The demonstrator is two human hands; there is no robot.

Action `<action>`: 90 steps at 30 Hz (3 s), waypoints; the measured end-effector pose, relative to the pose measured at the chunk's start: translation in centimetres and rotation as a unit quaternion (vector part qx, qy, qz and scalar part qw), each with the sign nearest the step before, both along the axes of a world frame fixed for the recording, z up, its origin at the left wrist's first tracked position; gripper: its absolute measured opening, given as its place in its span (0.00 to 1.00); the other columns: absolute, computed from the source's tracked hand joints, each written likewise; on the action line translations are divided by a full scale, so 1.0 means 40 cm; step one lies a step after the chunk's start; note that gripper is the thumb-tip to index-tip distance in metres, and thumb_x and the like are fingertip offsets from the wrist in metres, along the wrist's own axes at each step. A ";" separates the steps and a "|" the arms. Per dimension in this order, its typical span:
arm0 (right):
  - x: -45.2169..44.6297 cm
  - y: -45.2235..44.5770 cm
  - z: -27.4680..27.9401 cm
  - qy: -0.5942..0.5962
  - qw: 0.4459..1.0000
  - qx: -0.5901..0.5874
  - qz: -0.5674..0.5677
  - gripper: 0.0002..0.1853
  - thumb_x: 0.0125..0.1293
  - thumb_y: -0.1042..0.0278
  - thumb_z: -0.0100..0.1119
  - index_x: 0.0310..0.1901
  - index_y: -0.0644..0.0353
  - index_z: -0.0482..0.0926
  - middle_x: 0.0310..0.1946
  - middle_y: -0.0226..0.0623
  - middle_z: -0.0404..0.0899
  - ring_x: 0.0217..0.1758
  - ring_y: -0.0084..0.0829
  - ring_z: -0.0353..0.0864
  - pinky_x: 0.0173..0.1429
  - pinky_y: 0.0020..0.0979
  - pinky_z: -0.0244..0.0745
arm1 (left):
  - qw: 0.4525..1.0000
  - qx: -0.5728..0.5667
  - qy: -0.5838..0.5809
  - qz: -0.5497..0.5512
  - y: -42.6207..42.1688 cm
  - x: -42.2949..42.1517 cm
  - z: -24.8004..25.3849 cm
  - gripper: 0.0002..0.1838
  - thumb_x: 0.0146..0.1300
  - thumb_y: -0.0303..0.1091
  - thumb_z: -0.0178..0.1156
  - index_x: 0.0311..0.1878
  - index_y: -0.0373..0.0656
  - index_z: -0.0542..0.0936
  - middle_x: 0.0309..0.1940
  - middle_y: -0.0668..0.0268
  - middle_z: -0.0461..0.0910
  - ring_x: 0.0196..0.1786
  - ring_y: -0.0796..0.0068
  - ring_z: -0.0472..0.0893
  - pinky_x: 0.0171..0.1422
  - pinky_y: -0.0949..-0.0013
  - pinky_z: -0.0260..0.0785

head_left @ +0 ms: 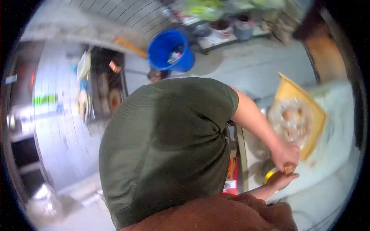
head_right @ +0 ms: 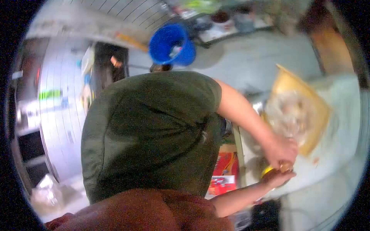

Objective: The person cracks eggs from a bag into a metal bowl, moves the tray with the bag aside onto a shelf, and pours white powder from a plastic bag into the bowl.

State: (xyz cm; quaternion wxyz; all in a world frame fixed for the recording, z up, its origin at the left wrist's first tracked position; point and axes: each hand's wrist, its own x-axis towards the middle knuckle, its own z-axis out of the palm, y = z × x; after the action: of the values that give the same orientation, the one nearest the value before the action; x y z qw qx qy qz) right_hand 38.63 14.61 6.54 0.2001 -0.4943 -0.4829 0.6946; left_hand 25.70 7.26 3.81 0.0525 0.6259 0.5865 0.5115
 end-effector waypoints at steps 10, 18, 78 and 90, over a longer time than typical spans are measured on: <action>-0.346 -0.316 -0.048 -0.013 0.946 0.161 0.280 0.34 0.77 0.44 0.25 0.62 0.69 0.68 0.61 0.51 0.71 0.67 0.46 0.67 0.71 0.49 0.58 | 0.931 -0.117 -0.034 0.344 -0.846 -0.325 -0.100 0.08 0.48 0.40 0.65 0.32 0.55 0.78 0.32 0.71 0.78 0.43 0.65 0.77 0.51 0.58 0.63; -0.374 -0.508 -0.028 -0.169 0.881 0.267 0.352 0.22 0.72 0.59 0.53 0.60 0.66 0.71 0.55 0.43 0.76 0.58 0.33 0.74 0.64 0.34 0.68 | 0.676 -0.422 -0.006 0.604 -1.592 -0.491 -0.187 0.18 0.47 0.45 0.68 0.42 0.54 0.83 0.41 0.63 0.82 0.43 0.58 0.80 0.43 0.56 0.73; -0.356 -0.031 -0.189 -0.404 0.793 0.400 0.218 0.27 0.60 0.54 0.62 0.57 0.60 0.72 0.52 0.47 0.77 0.51 0.46 0.79 0.54 0.42 0.75 | 0.949 -0.283 0.123 -0.068 -0.326 -0.426 -0.158 0.21 0.55 0.46 0.64 0.47 0.41 0.80 0.51 0.61 0.77 0.64 0.61 0.69 0.74 0.48 0.48; -0.082 -0.167 -0.100 0.399 0.909 -0.046 -0.112 0.24 0.69 0.59 0.56 0.63 0.58 0.68 0.62 0.45 0.70 0.51 0.33 0.76 0.58 0.38 0.70 | 0.958 -0.233 0.145 -0.079 -0.294 -0.395 -0.139 0.20 0.54 0.44 0.65 0.45 0.41 0.81 0.49 0.62 0.79 0.61 0.59 0.71 0.70 0.51 0.54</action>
State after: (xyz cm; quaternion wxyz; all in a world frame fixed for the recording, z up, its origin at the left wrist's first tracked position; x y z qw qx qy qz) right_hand 35.36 7.92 2.53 0.4294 -0.2357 -0.2724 0.8282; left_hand 9.89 -4.52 -1.73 0.1514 0.7084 0.6391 0.2587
